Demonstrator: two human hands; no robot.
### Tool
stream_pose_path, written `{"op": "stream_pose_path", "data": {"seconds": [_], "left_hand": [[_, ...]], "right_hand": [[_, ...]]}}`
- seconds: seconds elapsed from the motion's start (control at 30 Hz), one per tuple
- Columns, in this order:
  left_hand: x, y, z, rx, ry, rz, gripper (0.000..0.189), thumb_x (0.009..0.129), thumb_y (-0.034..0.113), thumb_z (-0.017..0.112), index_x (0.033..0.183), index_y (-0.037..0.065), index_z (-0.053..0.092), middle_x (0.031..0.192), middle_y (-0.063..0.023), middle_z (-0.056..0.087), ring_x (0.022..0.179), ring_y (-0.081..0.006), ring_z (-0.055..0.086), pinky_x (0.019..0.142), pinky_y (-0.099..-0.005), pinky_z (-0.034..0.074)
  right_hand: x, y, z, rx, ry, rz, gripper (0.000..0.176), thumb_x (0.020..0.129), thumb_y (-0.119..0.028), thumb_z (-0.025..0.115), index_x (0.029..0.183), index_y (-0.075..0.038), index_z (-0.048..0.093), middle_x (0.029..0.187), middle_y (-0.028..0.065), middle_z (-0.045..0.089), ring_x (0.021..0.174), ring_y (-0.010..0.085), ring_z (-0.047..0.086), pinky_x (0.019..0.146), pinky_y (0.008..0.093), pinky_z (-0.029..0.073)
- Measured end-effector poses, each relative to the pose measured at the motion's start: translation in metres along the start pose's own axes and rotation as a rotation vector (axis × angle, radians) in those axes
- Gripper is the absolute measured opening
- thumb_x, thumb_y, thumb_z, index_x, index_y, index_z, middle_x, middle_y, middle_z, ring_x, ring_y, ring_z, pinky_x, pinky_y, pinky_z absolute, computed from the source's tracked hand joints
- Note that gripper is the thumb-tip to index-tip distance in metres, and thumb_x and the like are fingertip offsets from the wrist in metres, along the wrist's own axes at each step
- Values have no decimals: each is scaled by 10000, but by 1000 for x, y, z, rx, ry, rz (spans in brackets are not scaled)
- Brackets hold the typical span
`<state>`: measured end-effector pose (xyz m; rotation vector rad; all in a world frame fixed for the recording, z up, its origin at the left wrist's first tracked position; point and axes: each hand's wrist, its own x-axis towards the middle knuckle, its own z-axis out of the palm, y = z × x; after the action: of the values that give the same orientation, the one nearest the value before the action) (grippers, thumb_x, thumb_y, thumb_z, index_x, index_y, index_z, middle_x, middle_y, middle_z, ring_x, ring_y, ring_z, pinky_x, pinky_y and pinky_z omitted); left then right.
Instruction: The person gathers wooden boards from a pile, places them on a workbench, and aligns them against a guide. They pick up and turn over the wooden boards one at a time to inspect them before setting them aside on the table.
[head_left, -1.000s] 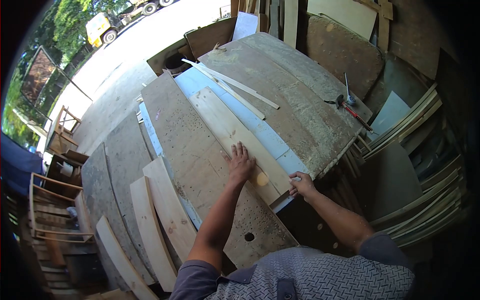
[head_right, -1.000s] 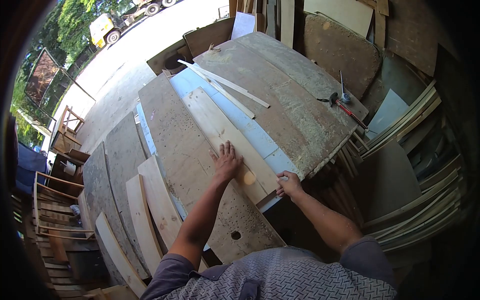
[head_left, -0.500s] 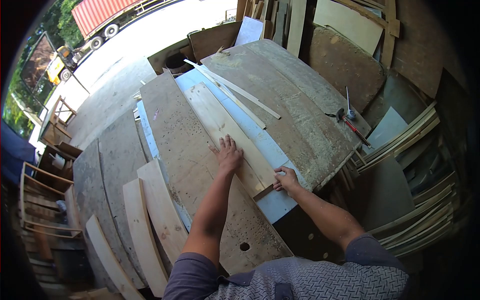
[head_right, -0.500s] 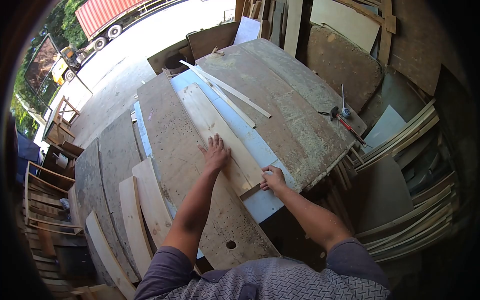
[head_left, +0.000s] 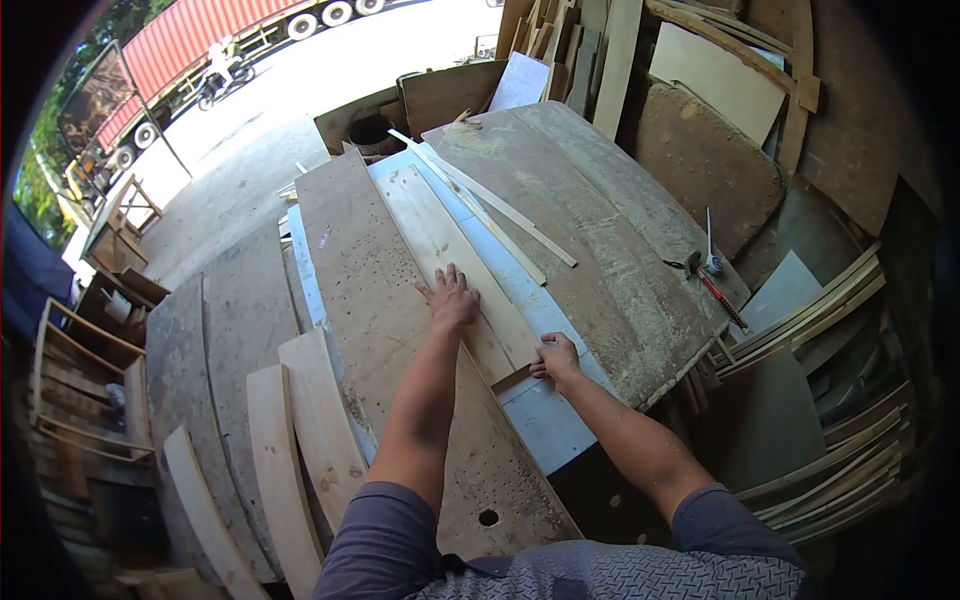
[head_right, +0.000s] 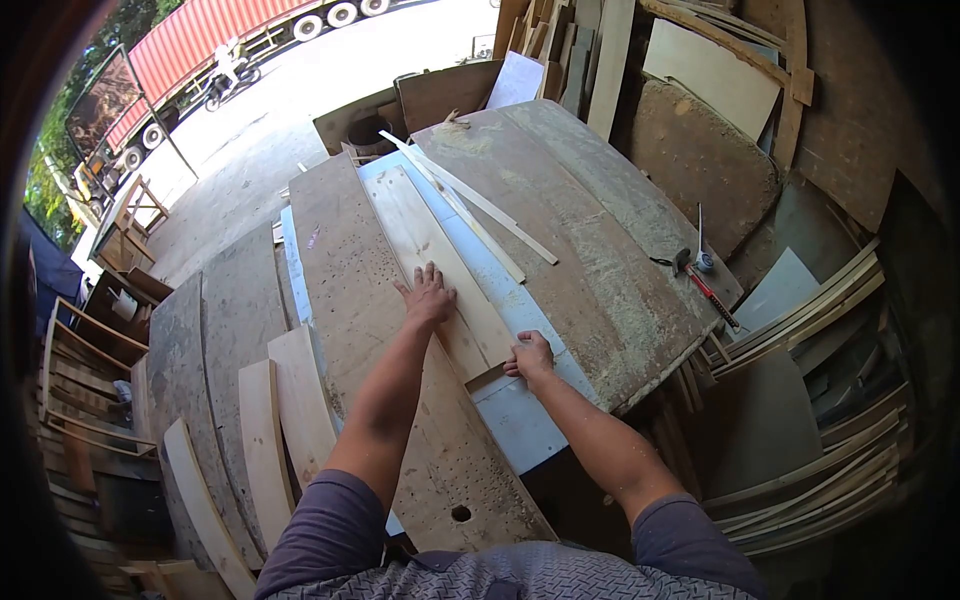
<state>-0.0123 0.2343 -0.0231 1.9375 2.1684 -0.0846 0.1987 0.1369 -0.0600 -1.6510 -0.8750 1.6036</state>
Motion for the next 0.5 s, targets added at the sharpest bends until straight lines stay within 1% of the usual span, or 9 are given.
{"op": "stream_pose_path", "data": {"seconds": [0.07,0.1,0.17,0.2,0.27,0.3,0.33,0.4,0.5], "left_hand": [[0,1,4,26,-6,-3,640,967,403,346,1508,86,220,1604,-42,119,1474,-269,107,1092,-708,-9],[-1,3,8,26,-8,-1,640,967,403,346,1508,86,220,1604,-42,119,1474,-269,107,1092,-708,-9],[0,9,16,103,-12,-39,636,963,375,349,1508,77,216,1603,-54,120,1475,-280,101,1095,-702,-16],[-3,13,25,105,-17,-42,636,963,375,349,1508,77,216,1603,-54,120,1475,-280,101,1095,-702,-16],[-8,19,38,63,65,4,636,957,361,351,1506,67,218,1604,-55,116,1477,-269,95,1099,-693,-22],[-7,18,41,65,62,4,636,957,361,351,1506,67,218,1604,-55,116,1477,-269,95,1099,-693,-22],[-10,18,42,8,79,9,643,956,368,350,1506,64,217,1605,-54,112,1478,-262,89,1101,-688,-28],[-13,16,42,-48,89,13,649,955,375,349,1506,60,215,1606,-53,108,1479,-256,84,1103,-683,-35],[-14,14,37,-69,116,18,651,957,395,342,1510,76,213,1608,-37,102,1481,-235,74,1103,-681,-44]], "right_hand": [[-19,8,8,261,100,32,420,922,-67,559,1322,-53,429,898,150,629,625,166,623,497,286,535],[-34,15,11,262,101,33,420,922,-67,559,1322,-53,429,898,150,629,625,166,623,497,286,535],[-60,27,17,413,-17,87,582,910,-79,584,1429,-52,321,926,105,585,633,148,575,472,261,476],[-65,34,20,414,-19,93,582,910,-79,584,1429,-52,321,926,105,585,633,148,575,472,261,476],[-74,37,30,327,-151,123,668,896,-86,598,1473,-43,264,860,54,542,591,123,521,431,245,390],[-77,36,35,293,-119,89,473,890,-77,590,1334,-30,432,815,24,512,564,89,476,423,234,341],[-76,33,36,295,-118,92,473,890,-77,590,1334,-30,432,815,24,512,564,89,476,423,234,341],[-73,26,38,311,-209,72,169,889,-81,584,1045,-45,529,766,6,507,551,62,454,429,226,339],[-56,31,40,265,-271,44,144,881,-102,609,995,-56,535,722,-5,494,559,62,454,430,219,333]]}}
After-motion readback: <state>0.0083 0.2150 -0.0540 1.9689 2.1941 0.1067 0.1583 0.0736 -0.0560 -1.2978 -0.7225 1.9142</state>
